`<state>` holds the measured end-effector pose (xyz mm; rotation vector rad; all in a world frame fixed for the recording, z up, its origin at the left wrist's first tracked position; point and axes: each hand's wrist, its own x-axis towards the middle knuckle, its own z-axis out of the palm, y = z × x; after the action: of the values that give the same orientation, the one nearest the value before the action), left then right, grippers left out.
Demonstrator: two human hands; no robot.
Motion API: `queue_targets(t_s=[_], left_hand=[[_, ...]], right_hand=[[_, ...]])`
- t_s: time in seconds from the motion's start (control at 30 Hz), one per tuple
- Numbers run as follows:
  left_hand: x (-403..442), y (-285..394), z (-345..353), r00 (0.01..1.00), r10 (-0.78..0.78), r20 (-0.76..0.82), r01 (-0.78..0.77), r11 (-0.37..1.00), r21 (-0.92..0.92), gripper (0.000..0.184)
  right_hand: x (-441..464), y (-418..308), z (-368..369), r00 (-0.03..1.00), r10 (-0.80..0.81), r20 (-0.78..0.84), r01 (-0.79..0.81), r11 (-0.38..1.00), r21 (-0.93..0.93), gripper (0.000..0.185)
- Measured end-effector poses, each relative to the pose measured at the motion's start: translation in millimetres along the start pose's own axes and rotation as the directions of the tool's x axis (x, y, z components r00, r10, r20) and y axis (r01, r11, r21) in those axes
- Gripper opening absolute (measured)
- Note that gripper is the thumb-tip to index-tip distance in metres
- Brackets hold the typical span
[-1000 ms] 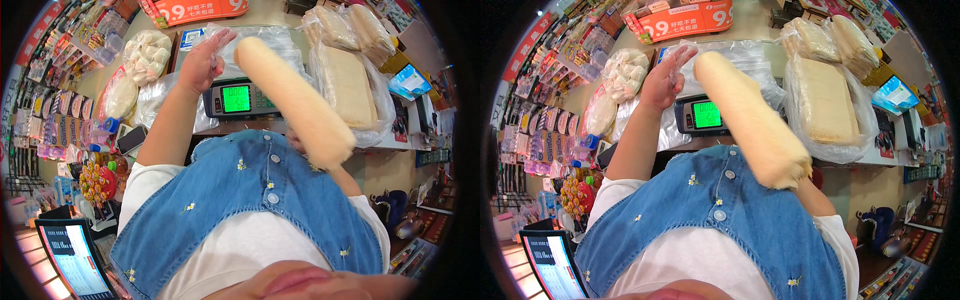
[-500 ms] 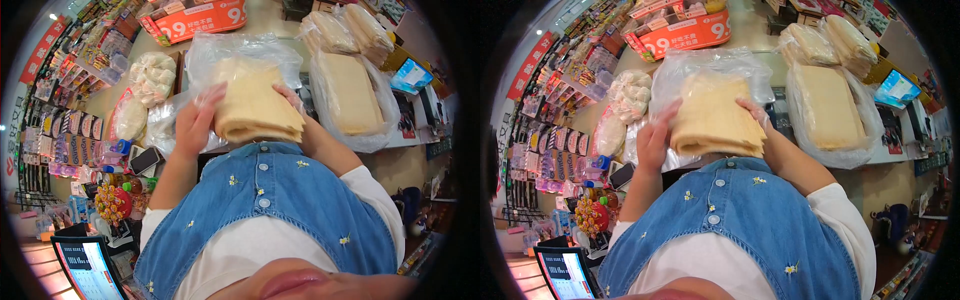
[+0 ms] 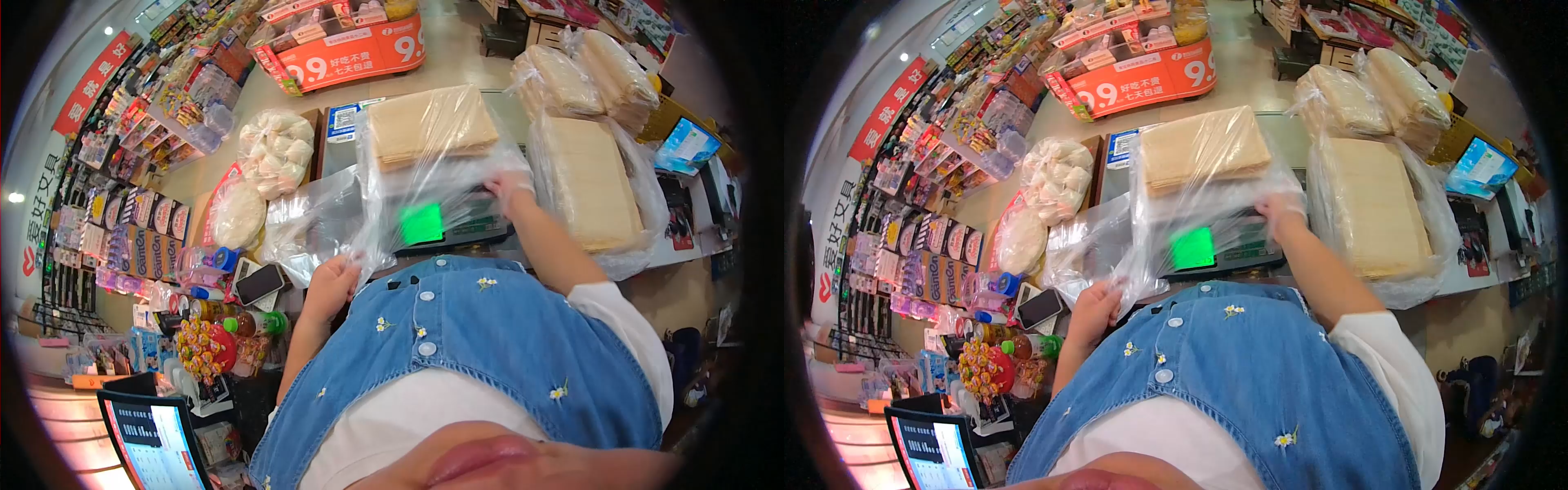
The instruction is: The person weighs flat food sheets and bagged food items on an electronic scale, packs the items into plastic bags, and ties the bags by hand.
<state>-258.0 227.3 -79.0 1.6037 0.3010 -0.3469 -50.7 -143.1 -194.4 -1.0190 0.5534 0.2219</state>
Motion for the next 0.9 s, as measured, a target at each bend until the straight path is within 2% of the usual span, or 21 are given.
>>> queue_targets(t_s=[0.03, 0.1, 0.13, 0.17, 0.23, 0.3, 0.37, 0.4, 0.43, 0.47, 0.5, 0.57, 0.6, 0.63, 0.7, 0.73, 0.77, 0.8, 0.83, 0.87, 0.9], left_hand=[[1, 6, -2, 1.000, 0.000, 0.015, 0.000, 1.000, 0.005, 0.027], [4, 32, 0, 0.894, 0.259, 0.366, -0.401, 0.827, 0.395, 0.019], [4, 55, 2, 0.847, 0.309, 0.432, -0.505, 0.724, 0.470, 0.015], [8, 76, 10, 0.830, 0.315, 0.460, -0.527, 0.713, 0.462, 0.015], [23, 112, 27, 0.467, 0.805, 0.365, -0.884, 0.422, 0.199, 0.017], [53, 140, 40, 0.282, 0.902, 0.327, -0.952, 0.219, 0.216, 0.025], [77, 165, 77, 0.332, 0.928, 0.168, -0.916, 0.275, 0.292, 0.037], [96, 179, 97, 0.297, 0.932, 0.208, -0.912, 0.212, 0.352, 0.044], [119, 188, 118, 0.265, 0.933, 0.245, -0.900, 0.149, 0.409, 0.052], [153, 184, 137, 0.233, 0.932, 0.276, -0.864, 0.068, 0.499, 0.055], [193, 165, 153, 0.205, 0.929, 0.308, -0.813, -0.014, 0.582, 0.058], [266, 109, 178, 0.499, 0.678, 0.540, -0.820, 0.169, 0.546, 0.059], [249, 100, 189, 0.502, 0.558, 0.661, -0.802, 0.014, 0.597, 0.058], [225, 84, 196, 0.514, 0.417, 0.750, -0.774, -0.152, 0.615, 0.056], [215, 65, 197, 0.330, 0.435, 0.838, -0.943, 0.115, 0.312, 0.051], [215, 71, 193, 0.329, 0.430, 0.841, -0.943, 0.099, 0.318, 0.051], [178, 99, 189, 0.427, 0.455, 0.781, -0.840, 0.520, 0.156, 0.046], [144, 122, 183, 0.538, 0.428, 0.726, -0.563, 0.824, -0.068, 0.041], [125, 142, 176, 0.552, 0.420, 0.720, -0.557, 0.828, -0.056, 0.041], [112, 163, 169, 0.431, 0.614, 0.661, -0.835, 0.550, 0.033, 0.032], [96, 178, 162, 0.239, 0.743, 0.625, -0.971, 0.187, 0.149, 0.023]], right_hand=[[-17, 1, -22, 0.999, -0.018, -0.041, 0.019, 1.000, 0.023, 0.052], [-60, 9, -55, 0.990, -0.077, -0.119, 0.086, 0.994, 0.073, 0.061], [-83, 16, -64, 0.979, -0.136, -0.149, 0.151, 0.984, 0.097, 0.065], [-105, 21, -69, 0.962, -0.221, -0.162, 0.240, 0.965, 0.108, 0.070], [-136, 19, -68, 0.898, -0.422, -0.127, 0.432, 0.900, 0.057, 0.080], [-160, -4, -67, 0.846, -0.533, -0.002, 0.528, 0.840, -0.126, 0.095], [-187, -22, -50, 0.738, -0.669, 0.085, 0.673, 0.725, -0.147, 0.095], [-188, -26, -46, 0.643, -0.756, 0.123, 0.764, 0.621, -0.174, 0.092], [-192, -35, -46, 0.630, -0.767, 0.123, 0.774, 0.606, -0.184, 0.092], [-200, -47, -46, 0.505, -0.775, 0.381, 0.840, 0.337, -0.426, 0.088], [-208, -57, -42, 0.458, -0.728, 0.510, 0.839, 0.164, -0.519, 0.086], [-223, -74, -26, 0.314, -0.624, 0.716, 0.819, -0.203, -0.536, 0.079], [-226, -82, -21, 0.232, -0.559, 0.796, 0.788, -0.371, -0.491, 0.076], [-224, -86, -27, 0.219, -0.560, 0.799, 0.779, -0.393, -0.489, 0.076], [-219, -87, -30, 0.341, -0.659, 0.671, 0.555, -0.435, -0.709, 0.074], [-226, -98, -30, 0.399, -0.675, 0.621, 0.498, -0.409, -0.764, 0.074], [-224, -105, -21, 0.395, -0.679, 0.620, 0.508, -0.401, -0.763, 0.074], [-221, -111, -12, 0.238, -0.709, 0.664, 0.627, -0.410, -0.663, 0.078], [-215, -115, -2, 0.078, -0.732, 0.677, 0.725, -0.424, -0.543, 0.081], [-208, -111, 14, 0.124, -0.730, 0.672, 0.847, -0.275, -0.455, 0.076], [-201, -108, 31, 0.170, -0.727, 0.665, 0.929, -0.107, -0.354, 0.070]])
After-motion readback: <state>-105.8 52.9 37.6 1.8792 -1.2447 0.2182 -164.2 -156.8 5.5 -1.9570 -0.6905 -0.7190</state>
